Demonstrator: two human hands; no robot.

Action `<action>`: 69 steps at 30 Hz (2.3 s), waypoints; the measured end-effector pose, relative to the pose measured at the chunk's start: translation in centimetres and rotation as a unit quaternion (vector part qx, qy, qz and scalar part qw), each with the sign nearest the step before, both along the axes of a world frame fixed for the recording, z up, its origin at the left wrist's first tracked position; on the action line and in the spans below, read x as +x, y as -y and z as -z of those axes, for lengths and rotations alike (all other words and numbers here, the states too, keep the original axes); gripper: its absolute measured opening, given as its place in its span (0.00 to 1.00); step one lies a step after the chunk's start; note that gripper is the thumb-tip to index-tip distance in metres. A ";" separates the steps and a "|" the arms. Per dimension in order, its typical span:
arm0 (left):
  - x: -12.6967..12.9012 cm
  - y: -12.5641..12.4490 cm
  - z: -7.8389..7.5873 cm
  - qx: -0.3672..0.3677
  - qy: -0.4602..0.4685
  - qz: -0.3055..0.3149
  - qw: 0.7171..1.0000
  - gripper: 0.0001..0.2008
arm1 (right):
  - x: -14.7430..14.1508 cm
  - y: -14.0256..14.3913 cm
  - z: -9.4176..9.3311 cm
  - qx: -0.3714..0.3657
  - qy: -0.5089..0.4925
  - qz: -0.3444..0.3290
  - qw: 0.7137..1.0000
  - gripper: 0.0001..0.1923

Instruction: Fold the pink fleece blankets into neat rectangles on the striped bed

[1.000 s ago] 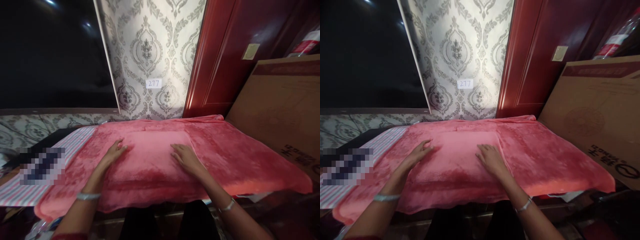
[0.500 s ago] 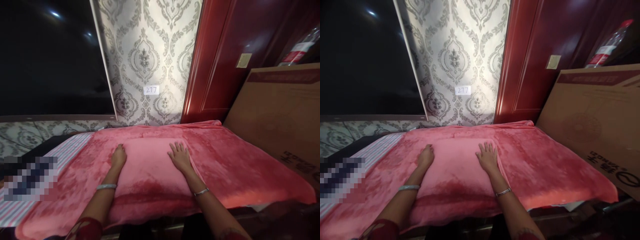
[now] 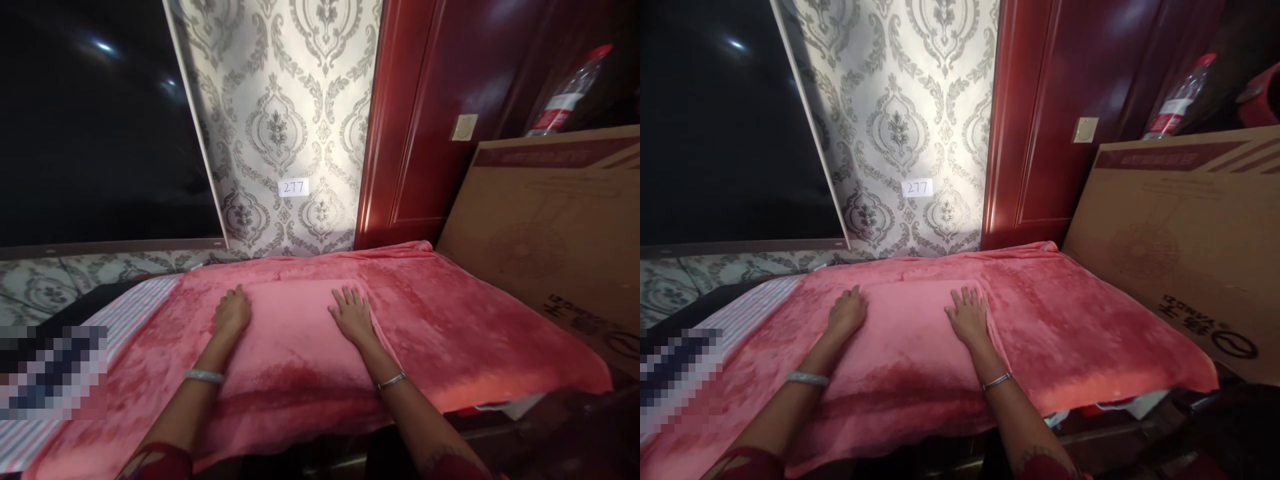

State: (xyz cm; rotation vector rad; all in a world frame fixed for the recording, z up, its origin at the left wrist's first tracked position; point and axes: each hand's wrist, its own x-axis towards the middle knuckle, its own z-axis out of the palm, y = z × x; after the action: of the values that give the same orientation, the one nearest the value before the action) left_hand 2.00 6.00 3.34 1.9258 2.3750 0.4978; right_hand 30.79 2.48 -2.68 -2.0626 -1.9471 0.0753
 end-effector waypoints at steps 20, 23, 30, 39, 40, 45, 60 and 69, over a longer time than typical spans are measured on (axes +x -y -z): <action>6.4 6.4 6.4 -0.008 -0.094 0.295 0.951 0.37 | -0.1 0.0 -1.1 -0.042 0.020 0.006 0.999 0.29; 6.5 6.6 6.4 -0.008 -0.086 0.297 0.951 0.37 | -1.5 -0.3 -2.6 -0.051 0.006 -0.003 0.999 0.30; 5.8 6.9 4.9 -0.027 -0.037 0.287 0.957 0.35 | -5.6 -0.1 -1.1 -0.020 0.012 -0.081 0.996 0.30; 1.2 7.3 4.7 -0.049 -0.116 0.160 0.979 0.34 | -5.7 0.0 0.3 0.002 0.012 -0.080 0.997 0.29; 1.0 7.3 5.1 -0.057 -0.114 0.156 0.980 0.34 | -5.7 0.1 0.3 0.001 0.009 -0.081 0.997 0.29; 0.6 7.0 4.0 -0.096 -0.084 0.165 0.978 0.36 | -5.4 -0.1 -0.3 -0.017 -0.005 -0.091 0.996 0.30; 2.5 -2.2 2.4 -0.041 -0.054 0.074 0.995 0.33 | 1.0 -3.0 -0.9 -0.032 -0.007 0.040 0.999 0.28; 1.3 -3.3 4.4 -0.045 -0.031 0.062 0.997 0.36 | 1.8 -3.8 1.0 -0.024 -0.035 0.046 0.998 0.28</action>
State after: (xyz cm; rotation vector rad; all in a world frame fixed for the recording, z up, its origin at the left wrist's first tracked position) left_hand 3.28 9.28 -1.10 2.0607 2.2529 0.3227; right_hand 32.57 6.29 -3.69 -2.1465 -1.8224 0.1732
